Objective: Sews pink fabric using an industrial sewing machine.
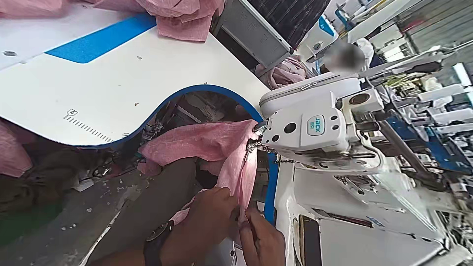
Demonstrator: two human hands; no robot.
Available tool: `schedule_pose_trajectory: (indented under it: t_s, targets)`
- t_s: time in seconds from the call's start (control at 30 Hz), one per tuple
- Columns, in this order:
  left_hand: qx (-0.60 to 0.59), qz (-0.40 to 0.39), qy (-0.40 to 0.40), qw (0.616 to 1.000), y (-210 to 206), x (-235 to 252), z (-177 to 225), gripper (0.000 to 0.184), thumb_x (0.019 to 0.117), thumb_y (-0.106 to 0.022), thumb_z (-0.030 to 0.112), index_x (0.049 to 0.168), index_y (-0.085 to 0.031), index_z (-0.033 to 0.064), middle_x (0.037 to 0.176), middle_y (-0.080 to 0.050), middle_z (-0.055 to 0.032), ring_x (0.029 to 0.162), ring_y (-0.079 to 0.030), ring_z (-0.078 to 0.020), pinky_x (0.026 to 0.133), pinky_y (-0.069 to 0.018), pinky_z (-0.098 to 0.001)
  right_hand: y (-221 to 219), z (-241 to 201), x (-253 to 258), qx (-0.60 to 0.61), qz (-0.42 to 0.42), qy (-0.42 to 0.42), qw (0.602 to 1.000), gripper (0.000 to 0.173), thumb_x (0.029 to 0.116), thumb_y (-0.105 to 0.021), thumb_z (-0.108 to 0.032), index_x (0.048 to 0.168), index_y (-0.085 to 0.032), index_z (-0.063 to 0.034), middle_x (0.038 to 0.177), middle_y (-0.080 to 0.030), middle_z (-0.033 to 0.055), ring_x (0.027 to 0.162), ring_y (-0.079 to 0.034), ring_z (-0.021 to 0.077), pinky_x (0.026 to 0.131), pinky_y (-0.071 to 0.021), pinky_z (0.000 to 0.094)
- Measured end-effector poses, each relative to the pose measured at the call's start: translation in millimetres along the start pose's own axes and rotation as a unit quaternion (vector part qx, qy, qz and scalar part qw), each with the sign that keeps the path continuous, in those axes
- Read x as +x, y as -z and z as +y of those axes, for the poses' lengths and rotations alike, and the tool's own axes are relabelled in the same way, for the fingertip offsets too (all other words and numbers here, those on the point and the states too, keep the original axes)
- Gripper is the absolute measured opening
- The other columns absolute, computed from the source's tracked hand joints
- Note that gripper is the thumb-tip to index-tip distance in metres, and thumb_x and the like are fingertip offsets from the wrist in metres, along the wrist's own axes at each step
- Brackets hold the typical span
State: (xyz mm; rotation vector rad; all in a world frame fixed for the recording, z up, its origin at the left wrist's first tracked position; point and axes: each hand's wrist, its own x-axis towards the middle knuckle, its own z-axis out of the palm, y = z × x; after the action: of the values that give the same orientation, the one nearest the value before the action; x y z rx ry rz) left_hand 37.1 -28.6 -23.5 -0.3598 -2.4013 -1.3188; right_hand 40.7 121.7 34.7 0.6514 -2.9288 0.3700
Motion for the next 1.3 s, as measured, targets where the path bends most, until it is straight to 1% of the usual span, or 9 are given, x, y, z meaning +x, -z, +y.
schedule_pose_trajectory:
  t_s: [0.07, 0.17, 0.3, 0.43, 0.6, 0.73, 0.97, 1.17, 1.3]
  targets:
    - [0.001, -0.040, -0.004, 0.999, 4.7, 2.0, -1.5, 0.006, 0.0800, -0.067, 0.001, 0.081, -0.073, 0.0036, 0.066, -0.059, -0.0088, 0.059, -0.064, -0.0250, 0.049, -0.0507, -0.0380, -12.2, 4.5, 5.9, -0.068, 0.031, 0.025, 0.997, 0.025, 0.0882, -0.053, -0.019, 0.077, -0.071, -0.0063, 0.062, -0.062, 0.0069, 0.053, -0.064, 0.0226, 0.045, -0.0477, 0.0371]
    - [-0.005, -0.097, 0.005, 0.995, 10.1, 5.3, -3.3, 0.010, 0.0804, -0.069, -0.002, 0.088, -0.074, 0.0013, 0.067, -0.061, -0.0118, 0.060, -0.066, -0.0288, 0.051, -0.0521, -0.0425, -20.7, 17.7, 9.8, -0.042, 0.024, 0.045, 0.998, 0.030, 0.0903, -0.053, -0.024, 0.081, -0.075, -0.0055, 0.082, -0.068, 0.0123, 0.081, -0.067, 0.0310, 0.072, -0.0526, 0.0443]
    - [-0.041, -0.112, 0.012, 0.993, 9.0, 10.0, -11.2, 0.012, 0.0890, -0.064, 0.001, 0.096, -0.074, -0.0002, 0.069, -0.064, -0.0146, 0.063, -0.068, -0.0326, 0.056, -0.0526, -0.0468, -20.4, 15.2, 9.8, -0.051, 0.009, 0.037, 0.998, 0.028, 0.0954, -0.054, -0.022, 0.086, -0.074, -0.0046, 0.071, -0.068, 0.0080, 0.069, -0.069, 0.0272, 0.065, -0.0545, 0.0444]
    - [-0.135, -0.088, 0.022, 0.987, -0.1, 13.9, -22.9, 0.024, 0.0975, -0.055, 0.005, 0.110, -0.075, -0.0029, 0.071, -0.068, -0.0165, 0.065, -0.069, -0.0320, 0.062, -0.0539, -0.0472, 22.8, 3.8, 3.7, 0.024, -0.118, -0.048, 0.992, 0.021, 0.0886, -0.067, -0.005, 0.105, -0.075, 0.0054, 0.088, -0.076, 0.0188, 0.084, -0.073, 0.0389, 0.089, -0.0488, 0.0666]
    - [-0.181, -0.061, 0.037, 0.981, -11.7, 22.5, -24.8, 0.022, 0.0984, -0.052, 0.007, 0.090, -0.071, -0.0023, 0.064, -0.063, -0.0147, 0.059, -0.065, -0.0292, 0.056, -0.0494, -0.0456, 11.9, -6.9, 8.7, 0.239, 0.036, -0.104, 0.965, 0.018, 0.0806, -0.069, -0.002, 0.096, -0.078, 0.0037, 0.090, -0.073, 0.0064, 0.086, -0.066, 0.0001, 0.081, -0.0532, 0.0139]
    - [-0.193, -0.075, 0.068, 0.976, -12.9, 32.2, -25.7, 0.026, 0.0997, -0.050, 0.007, 0.087, -0.069, -0.0042, 0.065, -0.062, -0.0158, 0.061, -0.064, -0.0303, 0.059, -0.0492, -0.0463, -5.8, -3.9, 7.3, 0.389, 0.081, -0.173, 0.901, 0.020, 0.0768, -0.069, 0.008, 0.093, -0.076, -0.0009, 0.094, -0.072, -0.0025, 0.086, -0.067, -0.0024, 0.075, -0.0570, 0.0142]
    - [-0.169, 0.027, 0.060, 0.983, -24.5, 23.9, -19.2, 0.015, 0.0890, -0.061, 0.003, 0.080, -0.073, -0.0005, 0.070, -0.058, -0.0104, 0.067, -0.059, -0.0212, 0.062, -0.0495, -0.0305, -37.1, 5.3, 25.1, 0.090, 0.234, 0.044, 0.967, 0.010, 0.0864, -0.067, -0.010, 0.081, -0.074, -0.0064, 0.087, -0.066, 0.0055, 0.092, -0.064, 0.0003, 0.085, -0.0487, 0.0075]
    - [-0.160, 0.111, -0.002, 0.981, -45.9, 44.4, -40.7, 0.017, 0.0824, -0.062, 0.000, 0.065, -0.064, 0.0000, 0.066, -0.055, -0.0105, 0.066, -0.057, -0.0201, 0.063, -0.0469, -0.0275, -58.2, 10.2, 35.1, 0.101, 0.261, 0.016, 0.960, 0.016, 0.0880, -0.058, -0.007, 0.077, -0.069, -0.0022, 0.102, -0.077, 0.0127, 0.106, -0.071, 0.0077, 0.093, -0.0518, 0.0151]
    - [-0.093, 0.132, -0.014, 0.987, -51.2, 62.2, -46.1, 0.014, 0.0856, -0.064, 0.003, 0.074, -0.071, 0.0030, 0.091, -0.068, -0.0133, 0.094, -0.064, -0.0265, 0.085, -0.0510, -0.0321, -59.0, 18.0, 51.2, 0.120, 0.257, 0.001, 0.959, 0.015, 0.0884, -0.055, -0.005, 0.082, -0.067, 0.0021, 0.105, -0.076, 0.0171, 0.104, -0.072, 0.0098, 0.088, -0.0540, 0.0158]
